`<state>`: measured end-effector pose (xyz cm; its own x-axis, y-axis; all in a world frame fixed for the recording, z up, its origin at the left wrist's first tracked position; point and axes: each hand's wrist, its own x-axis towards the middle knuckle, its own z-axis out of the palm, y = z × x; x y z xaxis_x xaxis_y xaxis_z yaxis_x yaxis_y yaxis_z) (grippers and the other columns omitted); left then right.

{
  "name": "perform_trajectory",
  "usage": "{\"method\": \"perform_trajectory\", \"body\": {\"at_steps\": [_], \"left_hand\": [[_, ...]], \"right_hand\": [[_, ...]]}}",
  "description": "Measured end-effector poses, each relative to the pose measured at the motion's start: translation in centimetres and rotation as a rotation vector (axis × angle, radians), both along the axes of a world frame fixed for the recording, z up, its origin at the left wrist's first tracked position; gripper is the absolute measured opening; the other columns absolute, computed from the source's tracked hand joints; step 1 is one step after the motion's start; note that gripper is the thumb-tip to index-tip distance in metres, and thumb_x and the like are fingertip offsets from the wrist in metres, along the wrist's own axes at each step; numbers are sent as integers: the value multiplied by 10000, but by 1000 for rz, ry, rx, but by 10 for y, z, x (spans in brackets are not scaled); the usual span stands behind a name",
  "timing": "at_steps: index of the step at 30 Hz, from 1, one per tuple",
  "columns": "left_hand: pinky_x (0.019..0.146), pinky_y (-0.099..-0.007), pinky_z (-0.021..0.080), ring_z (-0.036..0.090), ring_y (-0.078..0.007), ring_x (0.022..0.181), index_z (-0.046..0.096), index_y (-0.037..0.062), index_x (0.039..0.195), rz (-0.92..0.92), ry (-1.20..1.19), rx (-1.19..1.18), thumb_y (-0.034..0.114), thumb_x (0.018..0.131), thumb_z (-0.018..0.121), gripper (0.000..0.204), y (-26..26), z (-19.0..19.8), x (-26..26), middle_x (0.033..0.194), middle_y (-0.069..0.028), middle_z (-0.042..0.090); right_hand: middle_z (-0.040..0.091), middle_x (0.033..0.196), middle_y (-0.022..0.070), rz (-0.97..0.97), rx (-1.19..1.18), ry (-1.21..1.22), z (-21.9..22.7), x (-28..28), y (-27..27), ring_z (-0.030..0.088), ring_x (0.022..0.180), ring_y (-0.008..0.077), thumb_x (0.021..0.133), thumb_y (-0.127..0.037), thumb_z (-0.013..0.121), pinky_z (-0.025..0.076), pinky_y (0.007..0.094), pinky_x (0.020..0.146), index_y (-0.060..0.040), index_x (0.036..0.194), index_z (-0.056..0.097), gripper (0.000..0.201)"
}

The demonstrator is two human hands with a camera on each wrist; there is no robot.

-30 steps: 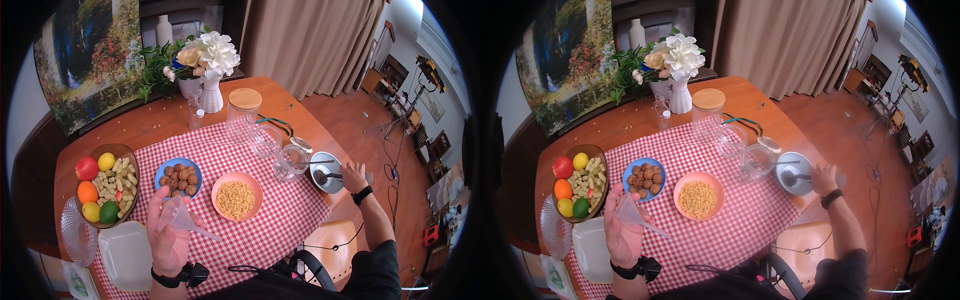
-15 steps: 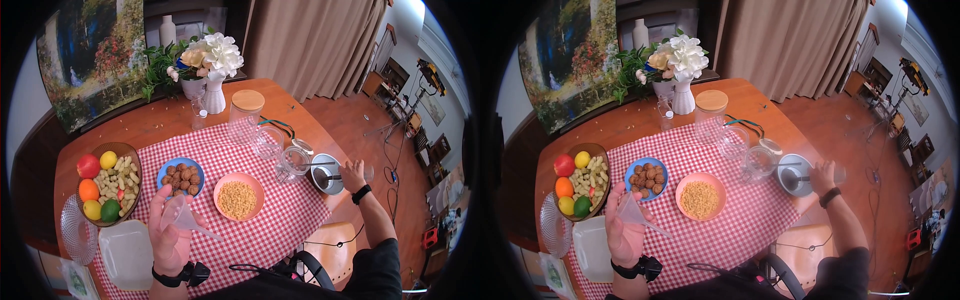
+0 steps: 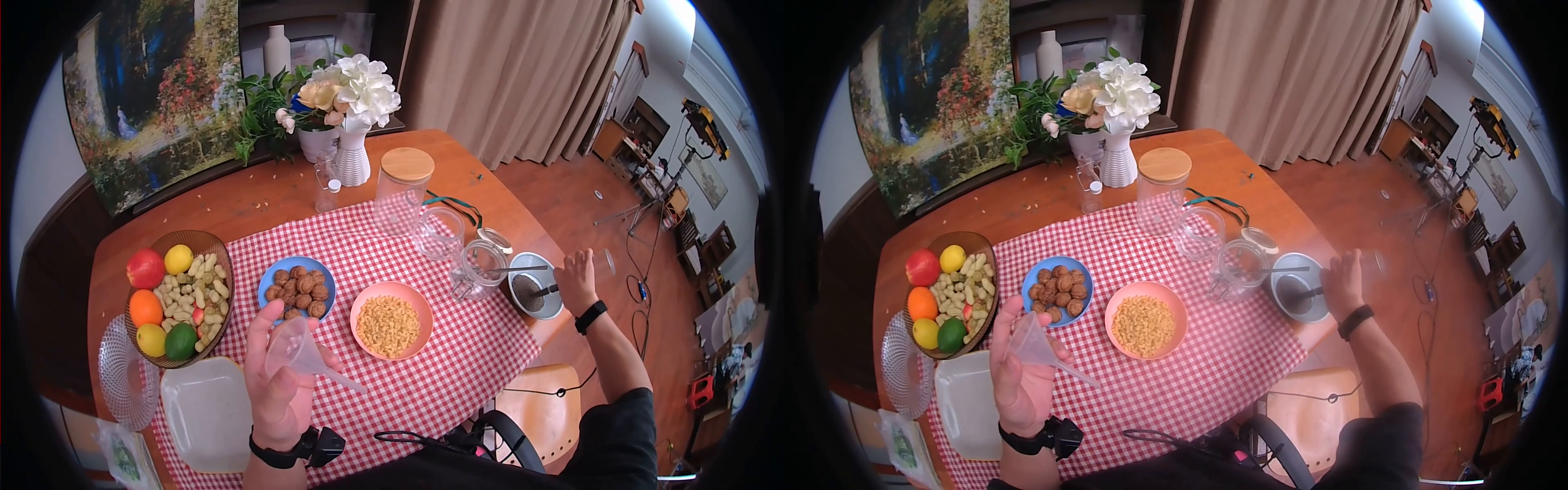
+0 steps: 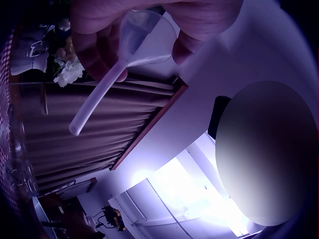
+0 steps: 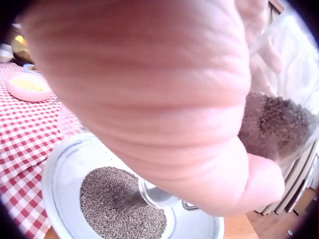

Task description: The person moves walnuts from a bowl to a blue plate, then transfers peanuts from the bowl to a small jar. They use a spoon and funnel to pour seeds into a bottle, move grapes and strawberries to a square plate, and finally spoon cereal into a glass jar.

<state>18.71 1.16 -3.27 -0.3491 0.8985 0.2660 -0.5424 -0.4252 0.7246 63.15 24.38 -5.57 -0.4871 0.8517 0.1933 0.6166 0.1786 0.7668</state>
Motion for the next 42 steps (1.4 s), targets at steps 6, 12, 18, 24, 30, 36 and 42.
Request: {"method": "perform_trajectory", "body": {"at_steps": [6, 12, 18, 24, 30, 36, 42], "left_hand": [[793, -413, 525, 636, -266, 871, 254, 25, 1379, -14, -52, -5, 300, 768, 740, 828, -1, 1, -1, 1203, -180, 539], [796, -410, 526, 635, -265, 880, 250, 26, 1384, -21, -56, -8, 299, 765, 745, 838, -2, 1, 0, 1200, -179, 544], [802, -413, 526, 634, -266, 885, 246, 28, 1386, -23, -58, 2, 292, 761, 750, 846, -1, 1, 0, 1206, -181, 545], [810, -421, 524, 633, -276, 896, 233, 23, 1392, -28, -56, 13, 285, 768, 743, 848, -1, 1, 1, 1225, -183, 542], [847, -435, 513, 628, -301, 946, 235, 1, 1393, -43, -53, 18, 292, 783, 724, 834, -1, 1, 0, 1264, -192, 524], [879, -449, 501, 593, -323, 1047, 269, -13, 1381, -70, -39, 21, 261, 799, 701, 775, -1, 2, -2, 1318, -195, 473], [915, -468, 477, 542, -332, 1138, 269, 9, 1392, -118, -32, 61, 168, 829, 657, 702, 1, -1, -4, 1358, -169, 435]], "right_hand": [[586, 880, 85, -9, -20, -34, 4, -3, 0, 488, 990, 291, 761, -189, 585, 257, 496, 1015, -152, 786, 697, 121], [590, 894, 80, -58, -20, -68, 14, -11, -1, 488, 1002, 289, 779, -220, 586, 257, 501, 1017, -160, 811, 697, 130], [574, 904, 74, -31, -3, -29, 14, -3, 7, 475, 1012, 289, 765, -322, 631, 251, 506, 1018, -168, 806, 687, 169], [568, 901, 70, -24, -27, -80, 12, 2, 15, 473, 1007, 291, 753, -340, 648, 249, 513, 1017, -167, 804, 680, 183], [559, 945, 70, 12, -61, 71, 15, 5, 14, 468, 1046, 312, 745, -279, 649, 236, 534, 1027, -160, 834, 664, 149], [561, 976, 77, 102, -9, 299, 15, 26, -5, 475, 1056, 348, 646, -58, 610, 249, 551, 993, -156, 970, 617, 339], [608, 886, 61, -37, -131, 562, 52, -1, -54, 557, 869, 311, 698, -101, 624, 362, 485, 788, -137, 864, 600, 171]]}}
